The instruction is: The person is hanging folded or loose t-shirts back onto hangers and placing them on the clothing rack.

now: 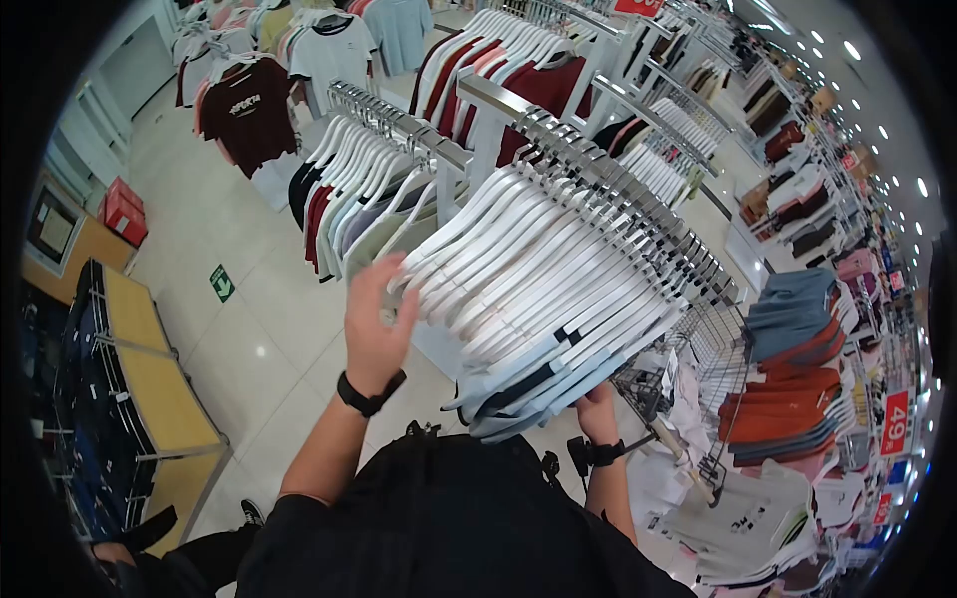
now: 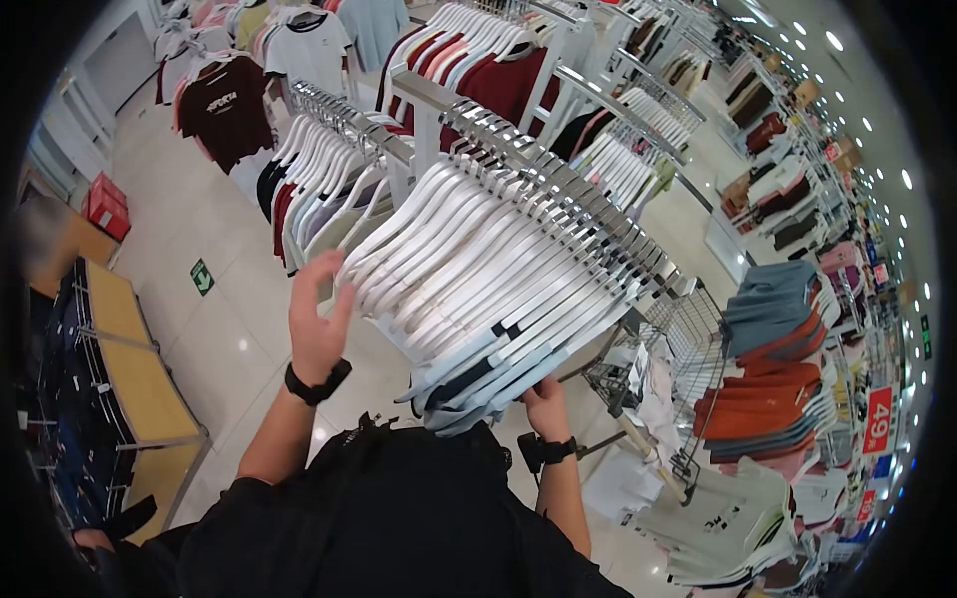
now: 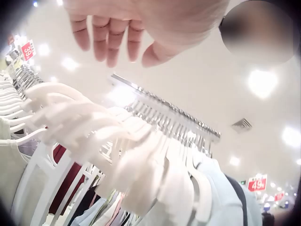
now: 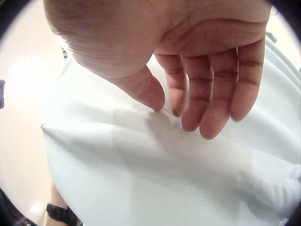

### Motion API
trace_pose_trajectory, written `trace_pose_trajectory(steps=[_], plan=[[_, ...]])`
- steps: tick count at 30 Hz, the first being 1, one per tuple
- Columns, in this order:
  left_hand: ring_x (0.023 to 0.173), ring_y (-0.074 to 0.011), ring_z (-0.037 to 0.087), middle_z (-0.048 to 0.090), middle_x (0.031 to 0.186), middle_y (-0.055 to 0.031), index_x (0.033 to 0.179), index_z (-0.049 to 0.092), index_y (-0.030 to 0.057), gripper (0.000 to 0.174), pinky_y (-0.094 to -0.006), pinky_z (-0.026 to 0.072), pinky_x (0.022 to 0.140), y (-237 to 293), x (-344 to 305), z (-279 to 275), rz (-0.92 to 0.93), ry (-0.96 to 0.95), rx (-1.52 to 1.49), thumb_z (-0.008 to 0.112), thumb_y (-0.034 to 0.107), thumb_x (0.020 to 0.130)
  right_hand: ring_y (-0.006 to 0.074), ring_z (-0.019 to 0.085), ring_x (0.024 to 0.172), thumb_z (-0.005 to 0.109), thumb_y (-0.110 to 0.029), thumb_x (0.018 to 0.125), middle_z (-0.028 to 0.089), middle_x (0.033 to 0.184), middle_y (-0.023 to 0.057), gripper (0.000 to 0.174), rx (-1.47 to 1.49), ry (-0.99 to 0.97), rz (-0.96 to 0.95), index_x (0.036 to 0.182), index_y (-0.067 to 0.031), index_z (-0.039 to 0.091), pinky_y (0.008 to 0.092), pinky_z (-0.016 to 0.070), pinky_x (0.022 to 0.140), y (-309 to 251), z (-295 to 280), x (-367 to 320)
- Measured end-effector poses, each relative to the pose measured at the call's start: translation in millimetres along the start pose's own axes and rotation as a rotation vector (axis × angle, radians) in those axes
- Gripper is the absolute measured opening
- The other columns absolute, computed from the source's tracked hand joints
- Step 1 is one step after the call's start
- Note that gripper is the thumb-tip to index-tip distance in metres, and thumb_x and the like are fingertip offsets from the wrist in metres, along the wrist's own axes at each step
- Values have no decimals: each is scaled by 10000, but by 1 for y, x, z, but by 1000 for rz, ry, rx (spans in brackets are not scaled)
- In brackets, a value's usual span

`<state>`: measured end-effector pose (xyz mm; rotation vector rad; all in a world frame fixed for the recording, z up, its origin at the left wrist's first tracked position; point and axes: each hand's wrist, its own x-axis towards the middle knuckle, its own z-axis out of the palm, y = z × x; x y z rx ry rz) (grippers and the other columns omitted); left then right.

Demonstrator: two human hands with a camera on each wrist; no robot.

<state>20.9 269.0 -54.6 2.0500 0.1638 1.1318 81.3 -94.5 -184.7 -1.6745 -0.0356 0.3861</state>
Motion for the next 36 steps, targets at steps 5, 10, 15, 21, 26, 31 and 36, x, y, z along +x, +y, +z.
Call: trace_pose_trajectory(steps=[5, 10, 15, 21, 26, 31, 36], plan=[[1066, -211, 662, 720, 1133, -121, 1219, 672, -23, 281, -346, 495, 973, -68, 9, 1, -397, -277, -239, 652, 150, 999, 178, 695, 784, 640, -134, 998, 731, 873, 96, 213, -217, 10, 114, 1081, 59, 680, 323, 563, 736, -11, 6, -22], [958, -143, 643, 687, 1019, -44, 1146, 716, -32, 246, -286, 492, 903, -80, 5, 11, -553, -469, -449, 682, 152, 986, 196, 704, 907, 600, -3, 943, 748, 999, 93, 209, -78, 41, 122, 1123, 40, 695, 326, 561, 812, -30, 12, -23], [894, -117, 606, 652, 967, -28, 1081, 719, -35, 209, -268, 480, 847, -77, 14, 12, -520, -514, -388, 678, 147, 987, 241, 693, 1061, 603, -5, 959, 750, 1102, 113, 264, -188, 38, -24, 1207, 49, 673, 363, 539, 941, -14, 4, -1], [895, -83, 569, 663, 970, -1, 1056, 662, 1, 167, -248, 459, 850, -76, 28, 15, -599, -414, -462, 613, 160, 1046, 200, 673, 1038, 633, 35, 917, 738, 1117, 94, 306, -181, 61, -154, 1221, 42, 664, 339, 548, 882, -1, -4, 28], [920, -79, 561, 674, 994, -5, 1088, 634, 15, 230, -247, 456, 874, -75, 34, 20, -546, -359, -443, 523, 216, 1096, 330, 656, 1179, 623, -51, 954, 709, 1250, 172, 342, -594, -43, -204, 1293, -12, 651, 405, 513, 1019, 4, -12, 47], [942, -84, 565, 676, 1007, -8, 1076, 631, 18, 246, -250, 453, 898, -74, 27, 17, -567, -370, -510, 523, 237, 1097, 319, 648, 1188, 617, -59, 969, 702, 1257, 172, 356, -503, -26, -342, 1321, -2, 621, 394, 505, 1029, 2, -5, 41], [1017, -102, 608, 680, 1060, -35, 1085, 623, 16, 248, -287, 479, 943, -77, 41, 15, -466, -408, -522, 504, 233, 1107, 207, 679, 1064, 611, -73, 1001, 728, 1159, 100, 294, -331, 8, -142, 1277, 28, 629, 334, 543, 919, -14, 9, 11]])
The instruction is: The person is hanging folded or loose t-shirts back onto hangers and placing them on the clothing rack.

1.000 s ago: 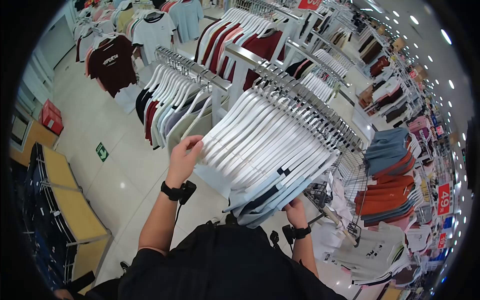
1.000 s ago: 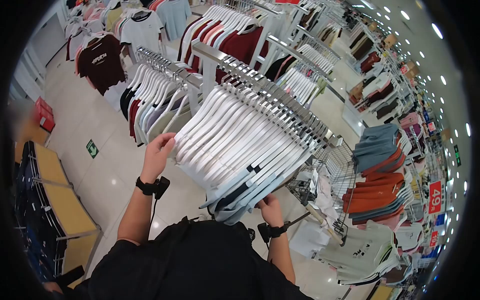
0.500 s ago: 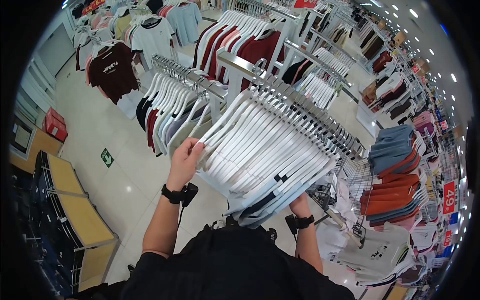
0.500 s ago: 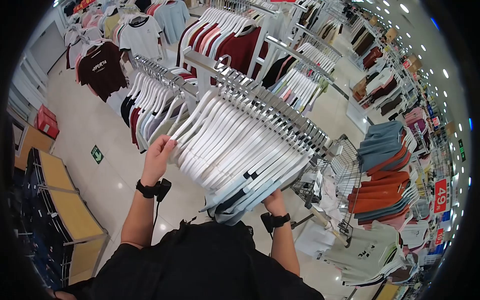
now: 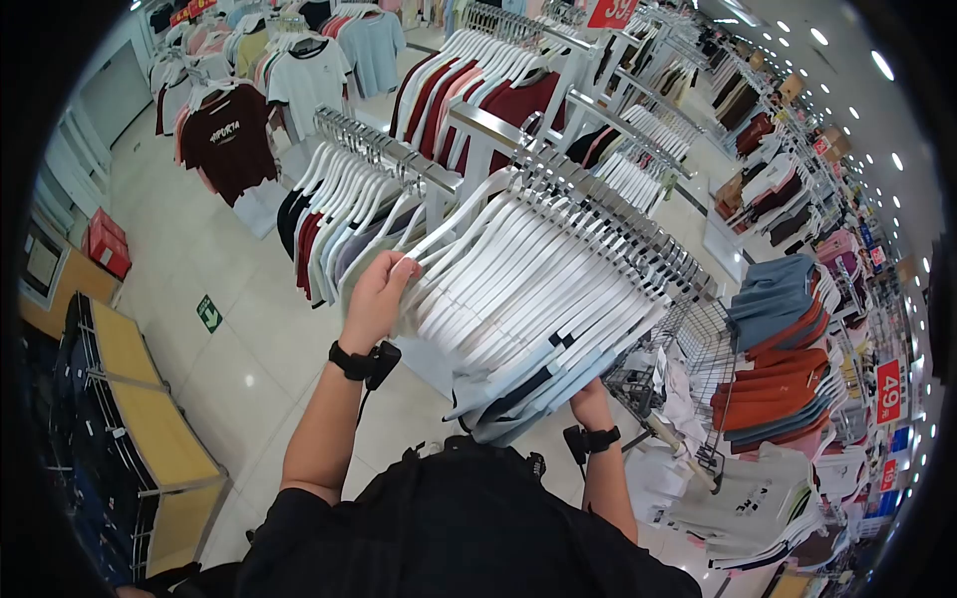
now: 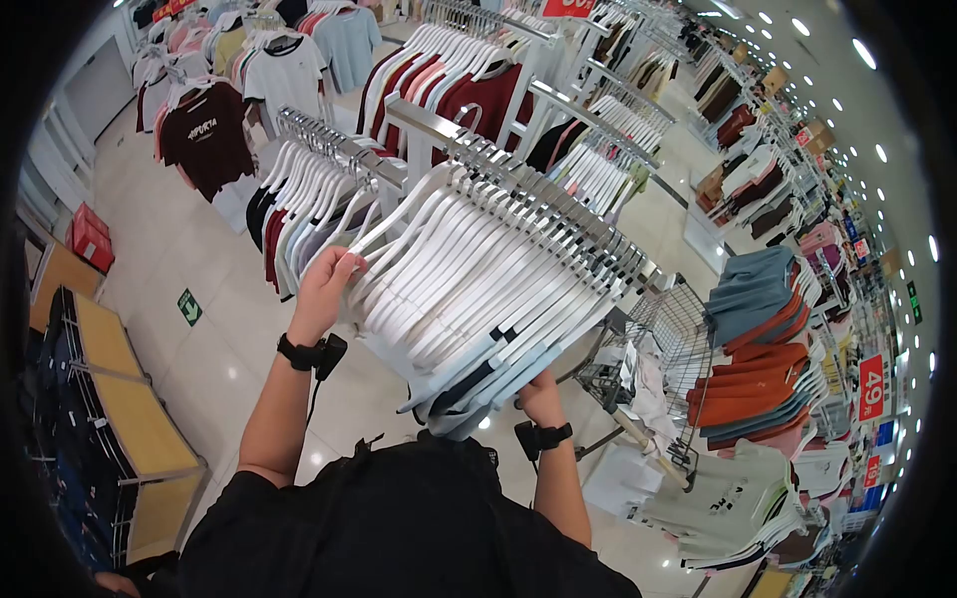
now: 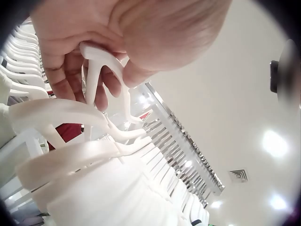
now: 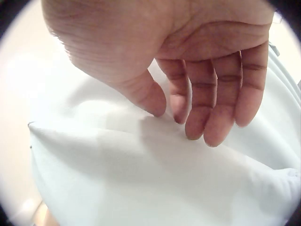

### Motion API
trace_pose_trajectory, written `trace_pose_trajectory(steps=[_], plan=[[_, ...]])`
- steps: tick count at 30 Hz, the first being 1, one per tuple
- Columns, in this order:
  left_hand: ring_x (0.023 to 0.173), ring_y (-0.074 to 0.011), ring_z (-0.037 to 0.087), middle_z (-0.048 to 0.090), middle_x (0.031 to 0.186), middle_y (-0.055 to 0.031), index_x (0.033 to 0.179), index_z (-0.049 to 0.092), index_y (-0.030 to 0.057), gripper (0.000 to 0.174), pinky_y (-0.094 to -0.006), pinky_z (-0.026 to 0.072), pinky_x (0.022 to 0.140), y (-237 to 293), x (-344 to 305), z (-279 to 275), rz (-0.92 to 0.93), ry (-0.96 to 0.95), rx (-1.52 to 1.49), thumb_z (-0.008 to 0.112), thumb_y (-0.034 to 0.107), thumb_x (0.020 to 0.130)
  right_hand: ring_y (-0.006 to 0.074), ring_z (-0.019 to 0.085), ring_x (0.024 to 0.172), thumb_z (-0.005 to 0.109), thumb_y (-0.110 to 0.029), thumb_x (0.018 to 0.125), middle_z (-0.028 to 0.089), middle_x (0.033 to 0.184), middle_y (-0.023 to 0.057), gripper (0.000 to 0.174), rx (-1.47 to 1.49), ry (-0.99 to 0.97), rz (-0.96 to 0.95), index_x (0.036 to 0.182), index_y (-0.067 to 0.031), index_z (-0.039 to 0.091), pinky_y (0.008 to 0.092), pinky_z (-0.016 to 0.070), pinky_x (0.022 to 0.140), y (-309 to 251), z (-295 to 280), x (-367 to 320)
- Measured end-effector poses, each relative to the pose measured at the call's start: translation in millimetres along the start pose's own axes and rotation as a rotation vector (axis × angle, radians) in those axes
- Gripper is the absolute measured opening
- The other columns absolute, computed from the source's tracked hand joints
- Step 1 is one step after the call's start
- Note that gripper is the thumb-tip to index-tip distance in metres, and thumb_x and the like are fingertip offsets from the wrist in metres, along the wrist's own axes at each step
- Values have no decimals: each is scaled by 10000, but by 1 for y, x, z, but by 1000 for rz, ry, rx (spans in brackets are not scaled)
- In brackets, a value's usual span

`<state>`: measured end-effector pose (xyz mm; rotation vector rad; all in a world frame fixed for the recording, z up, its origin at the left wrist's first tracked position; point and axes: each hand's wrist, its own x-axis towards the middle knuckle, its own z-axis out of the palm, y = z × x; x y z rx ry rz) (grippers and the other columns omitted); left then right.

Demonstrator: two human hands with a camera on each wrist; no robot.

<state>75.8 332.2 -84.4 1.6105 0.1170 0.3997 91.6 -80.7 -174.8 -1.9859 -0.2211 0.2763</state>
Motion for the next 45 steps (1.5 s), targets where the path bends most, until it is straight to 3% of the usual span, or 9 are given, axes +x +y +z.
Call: trace_pose_trajectory(steps=[3, 6, 11, 17, 23, 37, 41, 43, 45], plan=[[990, -104, 613, 678, 1039, -33, 1075, 624, 6, 261, -279, 485, 924, -10, 10, -5, -7, -17, 128, 517, 243, 1103, 148, 670, 801, 610, -63, 987, 731, 910, 68, 185, 163, 19, 149, 1134, 22, 686, 304, 541, 749, 1, 4, -7], [855, -132, 605, 665, 882, -67, 1015, 647, 0, 291, -298, 493, 821, -29, 6, -8, 1, 25, 164, 559, 272, 1070, 142, 659, 738, 593, -119, 1015, 712, 838, 65, 187, 169, 33, 187, 1082, 33, 679, 297, 533, 709, -2, 8, -23], [774, -165, 598, 665, 838, -95, 995, 643, -14, 311, -339, 478, 715, -43, -29, -27, -39, 69, 418, 558, 276, 1067, 135, 648, 725, 609, -141, 1024, 687, 818, 55, 188, 274, 18, 217, 1078, 32, 657, 291, 529, 696, 19, 9, -45], [763, -219, 638, 685, 823, -114, 930, 653, -18, 349, -369, 487, 716, -143, -108, -64, -247, 57, 355, 571, 298, 1053, 157, 678, 785, 595, -162, 1040, 688, 860, 58, 197, 245, -9, 239, 1135, 10, 615, 303, 552, 750, 21, -4, -57], [750, -385, 683, 701, 769, -205, 850, 704, -9, 467, -455, 524, 689, -120, -171, -49, -366, 7, 886, 672, 449, 936, 135, 663, 770, 610, -172, 1041, 684, 846, 53, 207, 228, -61, 196, 1126, 15, 634, 292, 535, 729, 8, -9, -56], [853, -396, 706, 732, 847, -197, 873, 757, 34, 513, -488, 550, 747, -114, -249, 182, -307, -681, 1041, 710, 545, 857, 107, 627, 771, 634, -156, 1027, 640, 849, 26, 182, 393, 78, 222, 1087, 15, 646, 271, 542, 720, 91, -144, -168], [764, -331, 689, 725, 842, -174, 925, 739, -11, 364, -446, 524, 681, -112, -258, 262, -75, -428, 977, 766, 351, 896, 104, 618, 759, 631, -164, 1029, 635, 832, 23, 187, 383, 124, 241, 1097, 10, 642, 266, 538, 718, 127, -200, -222], [717, -201, 638, 708, 850, -92, 920, 724, -1, 217, -374, 489, 650, -76, -258, 306, -264, 32, 356, 739, 214, 953, 105, 618, 759, 630, -165, 1030, 636, 830, 23, 186, 393, 138, 237, 1096, 8, 643, 265, 535, 717, 147, -227, -246], [735, -153, 605, 696, 883, -64, 893, 703, 9, 175, -339, 469, 658, -25, -264, 338, -136, 103, 157, 717, 166, 970, 107, 619, 759, 629, -167, 1031, 637, 827, 23, 186, 400, 152, 241, 1095, 7, 643, 264, 533, 716, 163, -255, -269]])
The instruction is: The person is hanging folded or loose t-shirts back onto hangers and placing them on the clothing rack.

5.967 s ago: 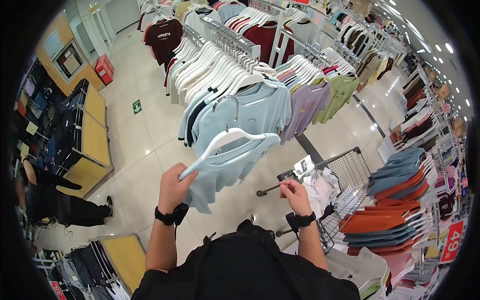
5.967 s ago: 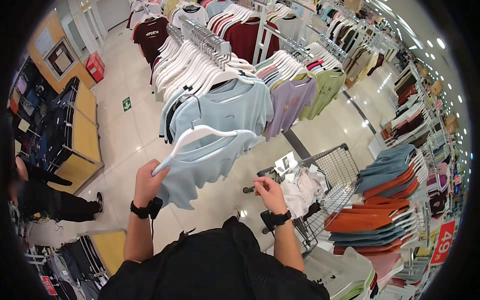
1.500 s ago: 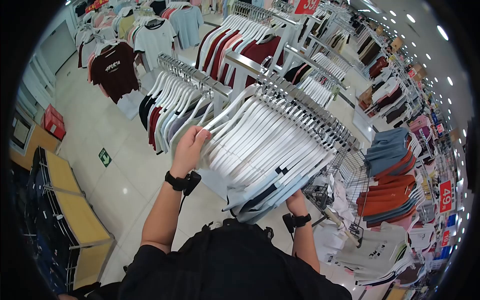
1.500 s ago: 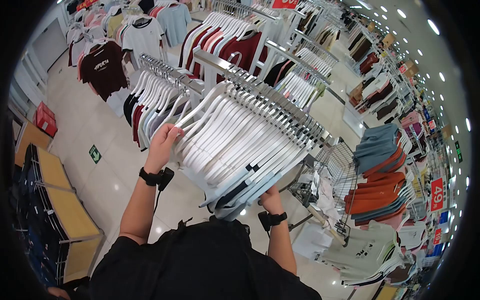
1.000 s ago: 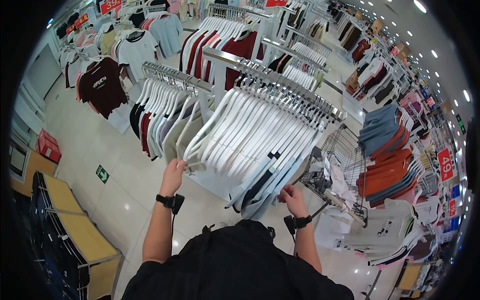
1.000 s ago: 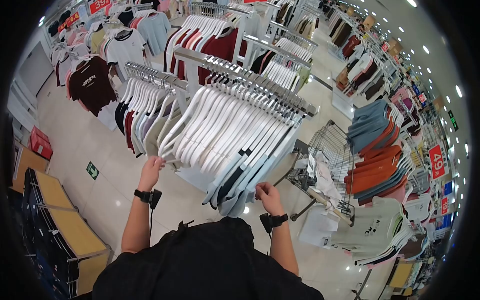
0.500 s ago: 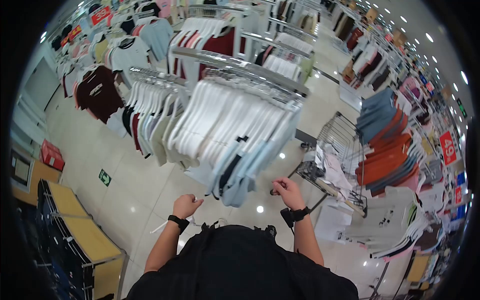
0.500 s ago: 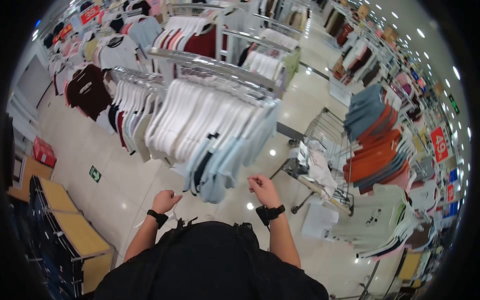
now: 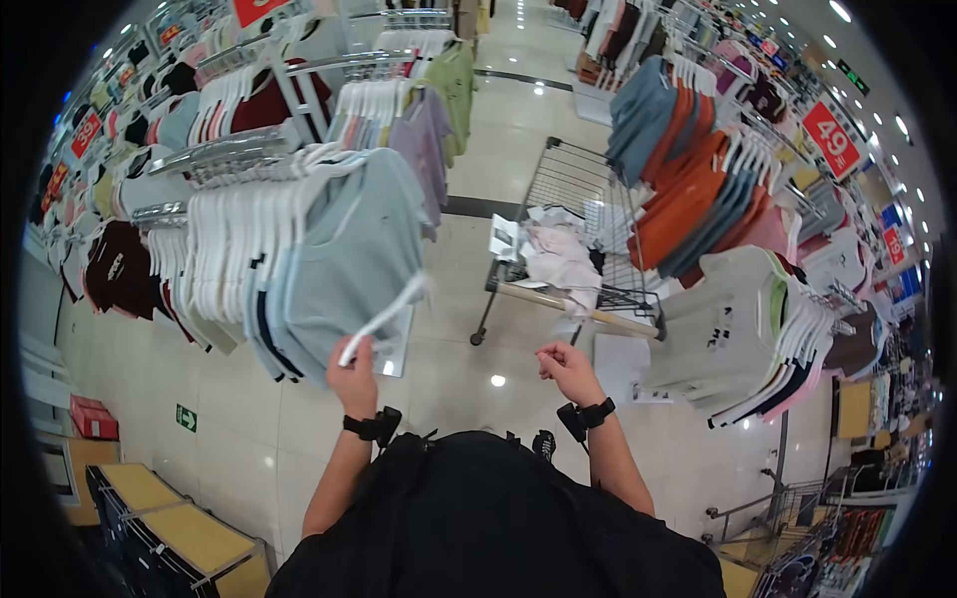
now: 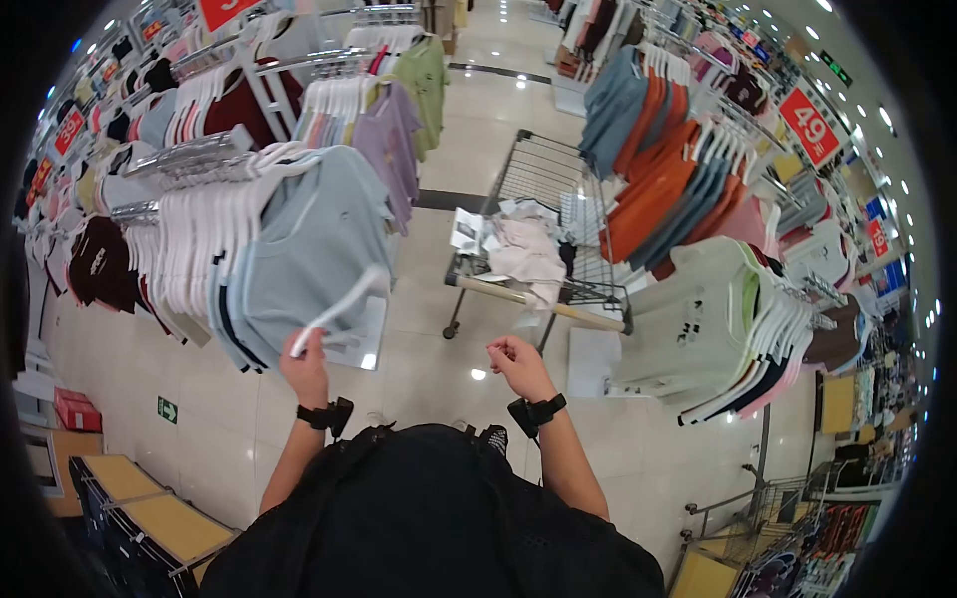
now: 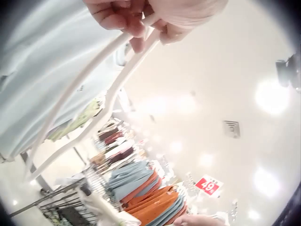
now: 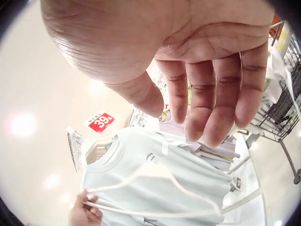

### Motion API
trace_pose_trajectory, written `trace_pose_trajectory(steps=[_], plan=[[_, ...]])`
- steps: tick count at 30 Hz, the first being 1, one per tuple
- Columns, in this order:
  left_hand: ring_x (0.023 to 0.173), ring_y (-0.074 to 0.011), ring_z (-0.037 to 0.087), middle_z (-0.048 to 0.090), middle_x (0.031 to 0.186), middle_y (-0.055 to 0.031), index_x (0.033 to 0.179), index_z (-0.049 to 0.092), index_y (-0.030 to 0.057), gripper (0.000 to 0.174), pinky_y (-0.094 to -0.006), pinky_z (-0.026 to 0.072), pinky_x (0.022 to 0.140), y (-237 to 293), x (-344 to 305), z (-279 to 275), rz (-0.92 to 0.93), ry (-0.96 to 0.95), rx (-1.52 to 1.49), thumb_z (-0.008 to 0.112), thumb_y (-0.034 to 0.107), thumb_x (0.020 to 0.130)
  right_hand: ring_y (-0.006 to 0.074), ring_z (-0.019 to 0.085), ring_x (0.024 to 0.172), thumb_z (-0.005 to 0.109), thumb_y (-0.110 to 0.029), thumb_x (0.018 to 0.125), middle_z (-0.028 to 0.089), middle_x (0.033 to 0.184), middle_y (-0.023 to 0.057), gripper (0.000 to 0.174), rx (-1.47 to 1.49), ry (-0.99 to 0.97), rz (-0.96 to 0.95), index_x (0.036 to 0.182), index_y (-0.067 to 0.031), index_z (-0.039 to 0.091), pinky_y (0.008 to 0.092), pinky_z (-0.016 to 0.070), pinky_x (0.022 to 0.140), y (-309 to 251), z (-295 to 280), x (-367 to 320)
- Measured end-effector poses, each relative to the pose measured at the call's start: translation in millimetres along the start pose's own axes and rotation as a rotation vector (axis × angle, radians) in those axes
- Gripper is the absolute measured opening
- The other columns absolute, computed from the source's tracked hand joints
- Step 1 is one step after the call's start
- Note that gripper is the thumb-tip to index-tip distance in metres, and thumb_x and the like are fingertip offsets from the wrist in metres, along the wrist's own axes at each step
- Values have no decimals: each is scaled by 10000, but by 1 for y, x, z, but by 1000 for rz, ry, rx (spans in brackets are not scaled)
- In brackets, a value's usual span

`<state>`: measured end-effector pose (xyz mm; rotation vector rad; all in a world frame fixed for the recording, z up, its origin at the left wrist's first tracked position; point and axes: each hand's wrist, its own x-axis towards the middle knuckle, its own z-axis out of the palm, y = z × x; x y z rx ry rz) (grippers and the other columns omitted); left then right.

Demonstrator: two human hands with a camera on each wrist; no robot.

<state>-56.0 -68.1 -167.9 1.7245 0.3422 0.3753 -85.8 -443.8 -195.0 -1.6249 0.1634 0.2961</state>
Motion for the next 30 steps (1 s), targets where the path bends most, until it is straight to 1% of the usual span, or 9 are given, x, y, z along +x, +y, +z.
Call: trace_pose_trajectory(steps=[2, 4, 5, 8, 11, 14, 19, 23, 30], plan=[[753, -104, 572, 683, 917, -36, 867, 682, 18, 156, -303, 449, 665, 17, -7, 23, 101, 71, -204, 694, 118, 987, 108, 620, 759, 623, -166, 1034, 640, 824, 24, 183, -16, 72, -9, 1090, 8, 645, 263, 526, 712, 10, -32, -15], [758, -77, 578, 683, 1029, -53, 990, 690, 7, 75, -252, 441, 692, 18, -6, 37, 440, -13, -182, 717, 69, 957, 107, 625, 756, 617, -159, 1038, 648, 821, 23, 170, -2, 107, -1, 1095, -1, 646, 260, 520, 711, 20, -59, -30], [758, -77, 578, 683, 1029, -53, 990, 690, 7, 75, -252, 441, 692, 17, -9, 45, 441, -24, -183, 717, 69, 957, 105, 630, 754, 611, -152, 1041, 657, 819, 23, 158, 7, 131, -9, 1100, -10, 647, 257, 514, 710, 27, -71, -35], [708, -89, 562, 653, 834, -30, 825, 600, 24, 230, -251, 415, 669, 14, -11, 66, 9, -308, -44, 654, 149, 1010, 101, 628, 750, 610, -157, 1042, 657, 820, 21, 157, 35, 178, 28, 1096, -15, 650, 253, 506, 704, 32, -92, -52], [643, -93, 538, 591, 729, -15, 807, 593, 23, 314, -260, 400, 623, 23, -15, 87, -147, -579, -37, 593, 225, 1048, 110, 621, 764, 628, -166, 1030, 653, 832, 35, 191, 56, 228, 60, 1091, 14, 650, 263, 523, 714, 44, -103, -62], [631, -84, 504, 592, 748, -41, 818, 626, 18, 411, -271, 392, 613, 5, -18, 112, -229, -581, -251, 521, 318, 1079, 111, 624, 767, 630, -171, 1030, 654, 835, 35, 195, 97, 251, 92, 1089, 14, 654, 262, 526, 721, 50, -106, -68], [620, -96, 511, 569, 761, -39, 1234, 537, -12, 282, -246, 416, 613, 6, -3, 145, -153, -521, -302, 524, 215, 1068, 112, 627, 769, 634, -170, 1027, 654, 833, 32, 193, 110, 306, 112, 1087, 11, 660, 262, 530, 724, 58, -120, -62], [718, -95, 516, 580, 887, -49, 1467, 333, -14, 557, -240, 429, 656, 22, 13, 171, 182, -433, -340, 591, 172, 1009, 109, 629, 772, 630, -166, 1028, 655, 833, 31, 185, 81, 375, 147, 1087, 6, 663, 263, 529, 723, 41, -131, -44], [783, -81, 458, 515, 874, -4, 1392, 489, -41, 527, -238, 387, 718, -1, 78, 187, 145, -742, -560, 645, 159, 931, 106, 627, 768, 625, -163, 1031, 657, 834, 32, 185, 21, 423, 117, 1085, 11, 658, 260, 527, 731, 3, -136, 19]])
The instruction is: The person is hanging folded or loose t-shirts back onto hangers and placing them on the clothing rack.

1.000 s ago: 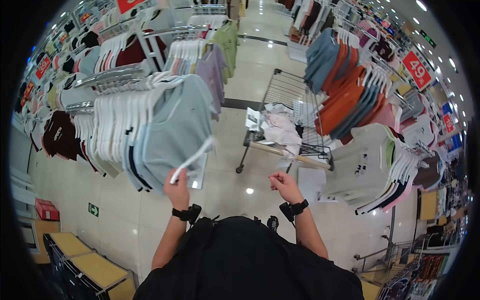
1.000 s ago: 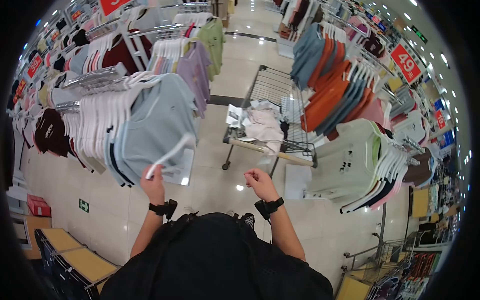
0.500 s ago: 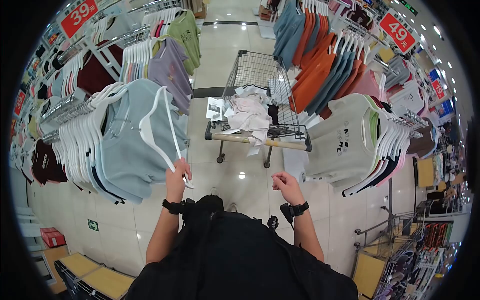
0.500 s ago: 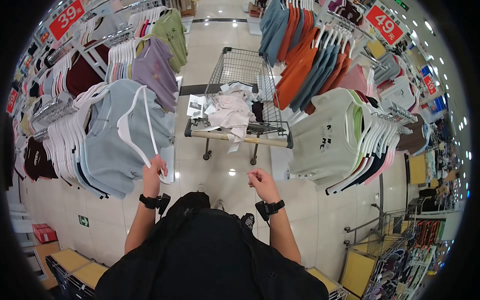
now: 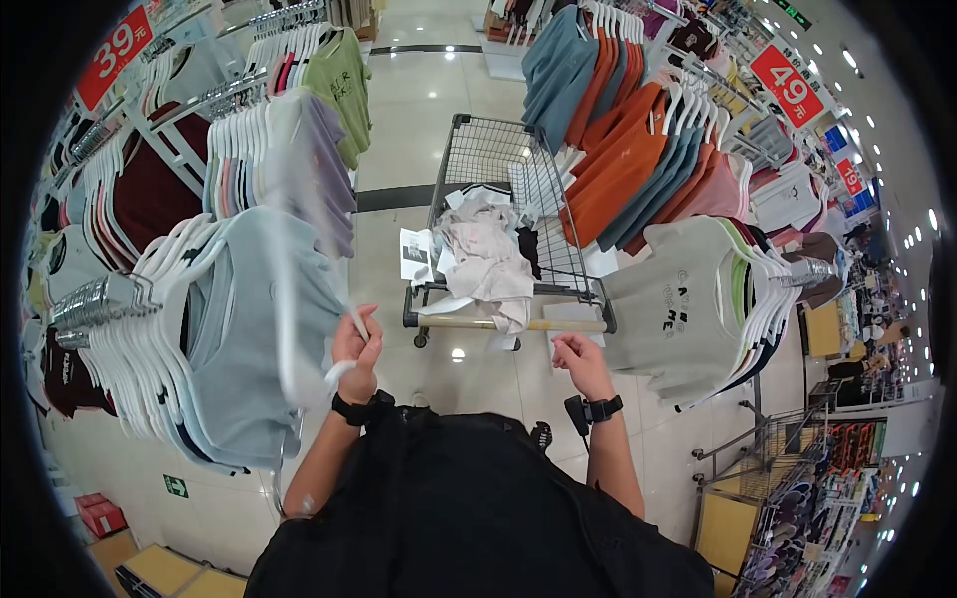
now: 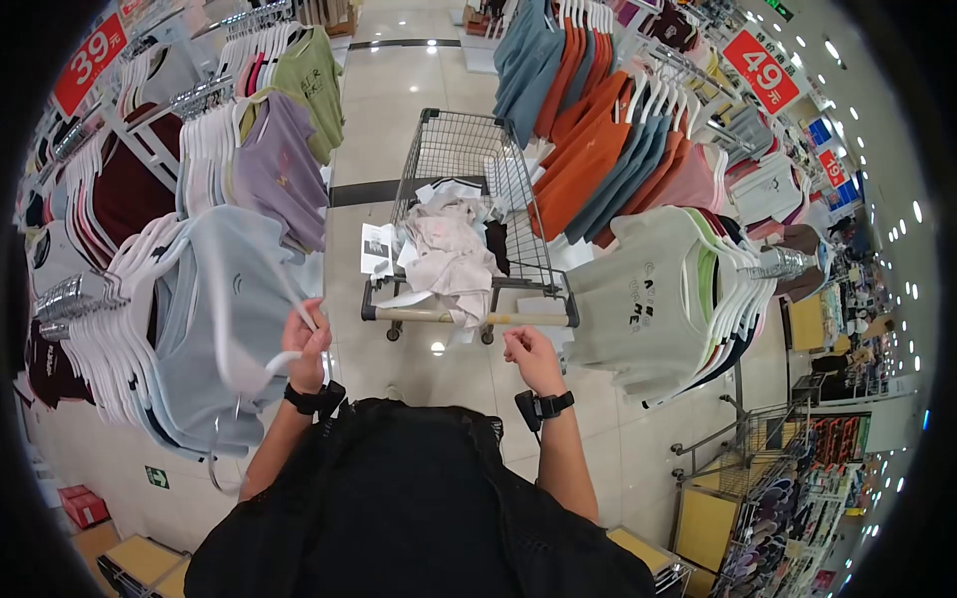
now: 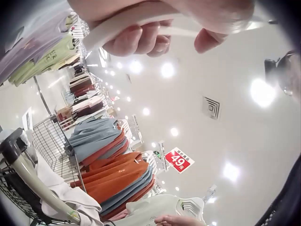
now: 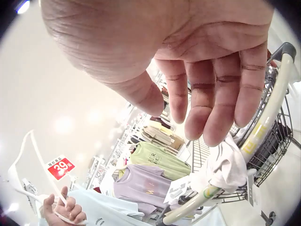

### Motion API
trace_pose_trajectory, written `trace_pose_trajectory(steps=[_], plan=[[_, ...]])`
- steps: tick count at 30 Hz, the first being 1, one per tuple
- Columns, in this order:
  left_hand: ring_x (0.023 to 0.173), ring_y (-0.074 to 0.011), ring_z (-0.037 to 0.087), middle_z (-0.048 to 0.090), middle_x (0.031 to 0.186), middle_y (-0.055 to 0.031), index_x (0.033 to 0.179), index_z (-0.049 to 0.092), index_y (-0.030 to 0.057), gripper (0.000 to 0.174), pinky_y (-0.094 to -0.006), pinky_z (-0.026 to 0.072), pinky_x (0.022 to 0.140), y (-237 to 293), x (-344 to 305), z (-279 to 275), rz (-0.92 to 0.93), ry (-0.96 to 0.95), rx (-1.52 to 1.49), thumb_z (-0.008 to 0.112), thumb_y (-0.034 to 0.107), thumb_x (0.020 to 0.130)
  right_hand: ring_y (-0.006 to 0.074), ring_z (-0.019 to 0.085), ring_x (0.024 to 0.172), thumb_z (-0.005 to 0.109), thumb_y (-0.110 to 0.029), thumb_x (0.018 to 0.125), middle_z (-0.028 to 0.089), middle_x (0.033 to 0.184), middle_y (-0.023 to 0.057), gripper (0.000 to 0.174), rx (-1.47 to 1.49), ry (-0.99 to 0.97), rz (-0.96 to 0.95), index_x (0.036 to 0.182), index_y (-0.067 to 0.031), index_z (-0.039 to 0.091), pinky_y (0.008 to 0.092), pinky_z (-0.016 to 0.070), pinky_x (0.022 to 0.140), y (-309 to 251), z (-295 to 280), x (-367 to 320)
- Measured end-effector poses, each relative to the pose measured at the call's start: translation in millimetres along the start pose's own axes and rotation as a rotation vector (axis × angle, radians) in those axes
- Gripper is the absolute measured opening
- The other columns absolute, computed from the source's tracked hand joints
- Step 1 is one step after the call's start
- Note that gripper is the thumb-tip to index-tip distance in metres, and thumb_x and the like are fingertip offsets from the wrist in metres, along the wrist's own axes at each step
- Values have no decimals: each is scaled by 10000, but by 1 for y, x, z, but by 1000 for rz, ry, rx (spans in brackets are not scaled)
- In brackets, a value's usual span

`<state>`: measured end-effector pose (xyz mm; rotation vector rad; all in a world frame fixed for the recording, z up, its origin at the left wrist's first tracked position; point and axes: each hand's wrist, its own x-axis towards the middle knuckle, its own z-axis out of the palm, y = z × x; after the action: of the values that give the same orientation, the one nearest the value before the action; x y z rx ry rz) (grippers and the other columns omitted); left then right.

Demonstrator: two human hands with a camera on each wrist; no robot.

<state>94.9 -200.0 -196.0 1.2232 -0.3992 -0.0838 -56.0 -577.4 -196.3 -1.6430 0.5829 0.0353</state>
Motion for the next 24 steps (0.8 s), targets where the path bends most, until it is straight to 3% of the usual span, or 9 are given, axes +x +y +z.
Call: trace_pose_trajectory(steps=[2, 4, 6, 10, 12, 17, 21, 22, 24], plan=[[789, -75, 468, 522, 888, 2, 1377, 525, -27, 491, -241, 390, 700, -11, 14, -11, -89, 48, 11, 647, 143, 933, 108, 628, 770, 630, -165, 1030, 659, 842, 34, 194, 27, -14, -43, 1090, 18, 654, 264, 529, 738, -5, 6, 23], [772, -68, 490, 524, 855, 23, 1340, 580, -9, 431, -248, 397, 677, -10, 29, -13, -138, 37, 356, 659, 110, 933, 111, 634, 780, 632, -162, 1029, 670, 866, 41, 194, 21, -46, -49, 1098, 18, 653, 266, 532, 746, -12, 6, 46], [736, -67, 487, 499, 786, 39, 1287, 634, 22, 394, -253, 397, 657, -10, 27, -13, -217, 134, 221, 707, 81, 905, 111, 636, 789, 638, -158, 1026, 680, 884, 46, 189, -56, -101, -57, 1106, 13, 655, 265, 529, 745, -17, 7, 70], [640, -89, 393, 407, 690, 25, 1272, 645, 54, 445, -265, 358, 595, -7, 23, -13, -239, 12, 644, 778, 74, 848, 95, 638, 799, 669, -146, 998, 687, 866, 33, 177, -184, -111, -154, 1069, 16, 669, 262, 521, 732, -18, -7, 136], [618, -101, 367, 381, 673, 16, 1251, 649, 46, 434, -278, 343, 576, -9, 23, -10, -310, 14, 730, 793, 85, 843, 135, 662, 792, 708, -196, 966, 701, 857, 60, 221, -208, -118, -168, 1057, 5, 682, 288, 531, 737, -4, -7, 178], [620, -102, 360, 388, 675, 18, 1199, 660, 45, 394, -283, 341, 574, -10, 37, 19, -425, 138, 768, 808, 98, 838, 216, 670, 754, 843, -475, 811, 696, 864, 119, 530, -883, -374, -187, 1064, -35, 689, 355, 528, 742, 25, 13, 243], [623, -90, 384, 409, 676, 26, 1193, 656, 44, 386, -272, 346, 570, -24, 50, 46, -474, 279, 786, 784, 69, 829, 195, 617, 720, 810, -426, 874, 668, 840, 85, 413, -769, -837, -169, 996, -46, 703, 337, 510, 727, 30, -3, 306], [624, -84, 393, 417, 677, 28, 1193, 654, 42, 384, -268, 347, 568, -31, 51, 53, -498, 356, 770, 772, 60, 828, 188, 620, 763, 801, -393, 890, 669, 835, 70, 375, -624, -839, 18, 977, -41, 709, 334, 511, 734, 20, -6, 317], [627, -81, 405, 436, 684, 29, 1192, 651, 37, 381, -266, 356, 572, -44, 55, 68, -526, 388, 748, 766, 52, 829, 200, 638, 801, 808, -380, 877, 690, 865, 73, 399, -564, -779, 37, 1032, -29, 697, 348, 514, 733, 18, -15, 349]])
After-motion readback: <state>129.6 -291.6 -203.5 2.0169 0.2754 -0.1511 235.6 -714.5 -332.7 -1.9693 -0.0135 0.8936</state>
